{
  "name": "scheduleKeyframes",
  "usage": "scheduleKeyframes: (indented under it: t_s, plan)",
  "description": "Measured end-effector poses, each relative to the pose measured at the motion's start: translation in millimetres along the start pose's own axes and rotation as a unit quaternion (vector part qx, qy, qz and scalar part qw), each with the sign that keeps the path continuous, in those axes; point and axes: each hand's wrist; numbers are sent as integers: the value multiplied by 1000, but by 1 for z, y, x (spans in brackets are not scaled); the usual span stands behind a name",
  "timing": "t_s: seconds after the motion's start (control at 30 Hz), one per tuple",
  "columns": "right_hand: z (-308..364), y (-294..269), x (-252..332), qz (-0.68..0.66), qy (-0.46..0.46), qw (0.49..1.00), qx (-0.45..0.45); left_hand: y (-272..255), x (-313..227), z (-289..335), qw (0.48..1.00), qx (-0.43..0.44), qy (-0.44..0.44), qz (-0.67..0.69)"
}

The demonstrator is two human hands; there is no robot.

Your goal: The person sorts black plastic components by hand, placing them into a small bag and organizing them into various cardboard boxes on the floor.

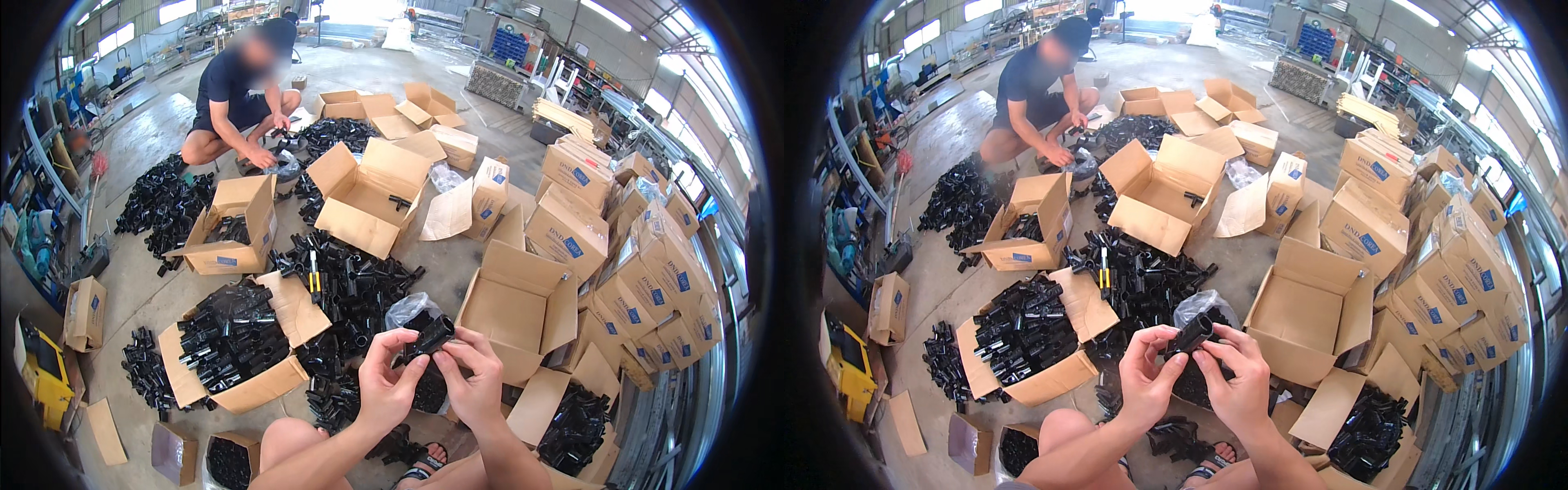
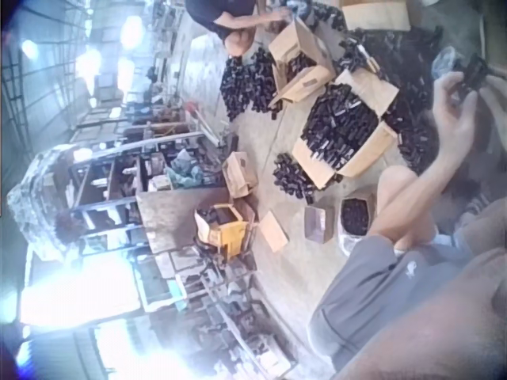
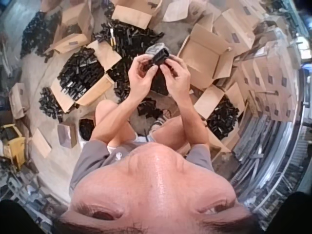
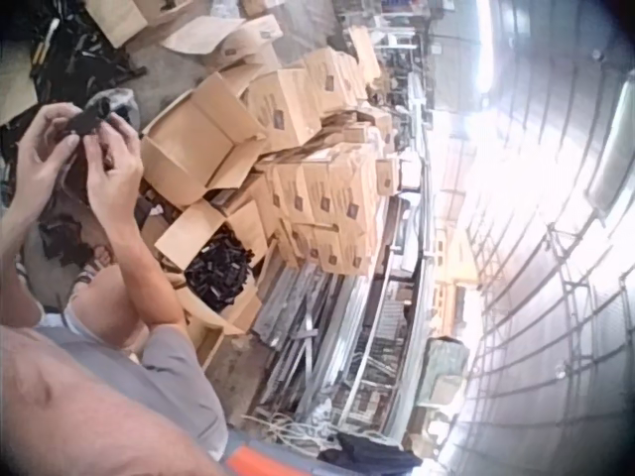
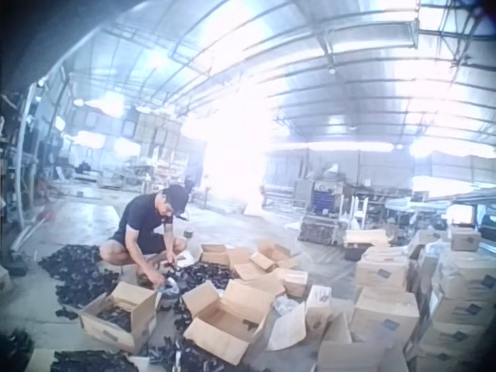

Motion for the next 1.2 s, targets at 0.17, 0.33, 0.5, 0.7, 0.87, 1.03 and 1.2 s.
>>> scheduleKeyframes:
  t_s: [0.17, 0.33, 0.5, 0.7, 0.87, 1.03, 1.2]
  plan:
    - [1, 7, -6, -134, 42, 990, 0, -2, 0, 2, 1000, -9, -18, 10]
    - [0, 4, 3, -30, 9, 1000, 7, -2, 2, 1, 1000, -4, -2, 0]
    - [1, 11, -1, -63, -14, 998, -2, -3, 2, -1, 1000, -13, -1, 6]
    - [11, 21, -9, -131, 75, 988, 1, -6, -3, 1, 1000, -18, -15, 21]
    - [10, 20, 4, -206, 64, 976, -26, -5, -2, 2, 996, -10, -60, 64]
    - [12, 20, -7, -190, 38, 981, 1, -8, -1, 4, 996, -13, -61, 63]
    - [11, 23, 3, -195, 41, 980, -27, -9, -2, 4, 996, -13, -55, 64]
Point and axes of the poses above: each hand's wrist, its own z-axis away from the middle knuckle, its own y-axis out of the palm, x = y × z, and after that the axes turned 5 degrees about z, right-handed
